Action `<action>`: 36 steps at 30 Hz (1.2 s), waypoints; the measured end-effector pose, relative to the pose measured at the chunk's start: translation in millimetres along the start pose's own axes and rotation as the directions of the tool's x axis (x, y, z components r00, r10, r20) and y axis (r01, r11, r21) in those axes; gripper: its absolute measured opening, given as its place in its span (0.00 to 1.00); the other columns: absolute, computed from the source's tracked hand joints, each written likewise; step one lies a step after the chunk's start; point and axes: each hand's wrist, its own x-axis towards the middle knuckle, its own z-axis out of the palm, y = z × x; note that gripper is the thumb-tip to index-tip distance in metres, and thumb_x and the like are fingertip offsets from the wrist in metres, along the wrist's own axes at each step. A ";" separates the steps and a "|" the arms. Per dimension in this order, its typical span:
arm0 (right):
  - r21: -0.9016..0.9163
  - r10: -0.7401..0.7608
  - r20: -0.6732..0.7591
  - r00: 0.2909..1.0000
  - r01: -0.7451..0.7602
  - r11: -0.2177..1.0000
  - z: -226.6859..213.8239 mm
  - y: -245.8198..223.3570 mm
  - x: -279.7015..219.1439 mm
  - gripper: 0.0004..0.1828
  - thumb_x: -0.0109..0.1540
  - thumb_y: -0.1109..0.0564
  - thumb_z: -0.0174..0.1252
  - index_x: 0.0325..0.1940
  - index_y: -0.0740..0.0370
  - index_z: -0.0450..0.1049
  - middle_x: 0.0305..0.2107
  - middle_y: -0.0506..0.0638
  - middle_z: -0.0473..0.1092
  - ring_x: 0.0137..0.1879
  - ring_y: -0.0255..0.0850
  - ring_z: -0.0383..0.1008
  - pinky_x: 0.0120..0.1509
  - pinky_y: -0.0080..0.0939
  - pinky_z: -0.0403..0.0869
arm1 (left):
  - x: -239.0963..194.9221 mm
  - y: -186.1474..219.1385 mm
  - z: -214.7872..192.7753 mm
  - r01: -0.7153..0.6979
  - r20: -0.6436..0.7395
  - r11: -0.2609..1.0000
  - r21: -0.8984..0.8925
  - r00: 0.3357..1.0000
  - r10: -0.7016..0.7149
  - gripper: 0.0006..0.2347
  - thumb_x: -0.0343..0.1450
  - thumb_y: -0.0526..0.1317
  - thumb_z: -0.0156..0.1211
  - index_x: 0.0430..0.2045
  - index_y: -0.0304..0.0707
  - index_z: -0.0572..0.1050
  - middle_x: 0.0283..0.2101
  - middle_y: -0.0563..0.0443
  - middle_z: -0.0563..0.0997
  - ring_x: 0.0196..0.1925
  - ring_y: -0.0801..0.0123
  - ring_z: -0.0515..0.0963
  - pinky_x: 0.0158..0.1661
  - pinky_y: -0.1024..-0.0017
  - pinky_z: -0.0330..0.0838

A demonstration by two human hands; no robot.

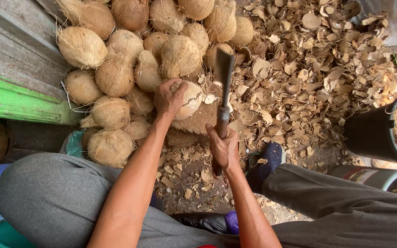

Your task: The person sits on the ground and uses a machete to peel the husk off a coconut. They repeatedly strike the coconut against a wooden stump, rotating it to remove the fibrous outer layer. The peeled coconut is not shown being placed anywhere.

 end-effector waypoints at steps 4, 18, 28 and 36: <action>-0.103 0.145 -0.012 0.989 -0.146 0.984 5.2 1.3 2.2 0.22 0.64 0.40 0.59 0.23 0.53 0.64 0.14 0.44 0.65 0.15 0.31 0.60 0.18 0.38 0.67 | 0.3 -4.2 6.0 0.003 0.000 1.000 -0.005 1.000 -0.003 0.27 0.69 0.67 0.50 0.42 0.44 0.80 0.53 0.40 0.78 0.53 0.53 0.78 0.52 0.53 0.71; -0.068 0.423 0.120 0.898 -0.418 0.906 9.9 4.0 11.8 0.19 0.64 0.45 0.57 0.26 0.57 0.67 0.13 0.46 0.63 0.13 0.34 0.57 0.14 0.37 0.62 | 6.4 4.0 11.5 0.052 -0.020 0.998 0.030 0.998 -0.051 0.24 0.70 0.64 0.49 0.41 0.46 0.80 0.50 0.46 0.83 0.52 0.57 0.80 0.57 0.58 0.70; 0.076 0.434 0.171 0.885 -0.451 0.889 11.6 -6.4 0.6 0.17 0.65 0.50 0.61 0.31 0.67 0.72 0.13 0.47 0.66 0.13 0.34 0.59 0.15 0.35 0.61 | -18.9 -15.7 -46.2 -0.005 0.110 0.890 -0.456 0.992 0.062 0.24 0.65 0.58 0.61 0.48 0.40 0.78 0.50 0.39 0.80 0.53 0.53 0.82 0.52 0.51 0.78; 0.141 0.221 0.414 0.883 -0.302 0.943 34.4 -10.8 -19.5 0.11 0.64 0.50 0.57 0.42 0.60 0.73 0.15 0.43 0.65 0.14 0.32 0.59 0.16 0.34 0.63 | -30.0 -28.7 -67.5 0.101 -0.062 0.879 -0.465 0.987 -0.147 0.36 0.56 0.57 0.71 0.55 0.34 0.73 0.55 0.34 0.77 0.58 0.52 0.79 0.56 0.52 0.73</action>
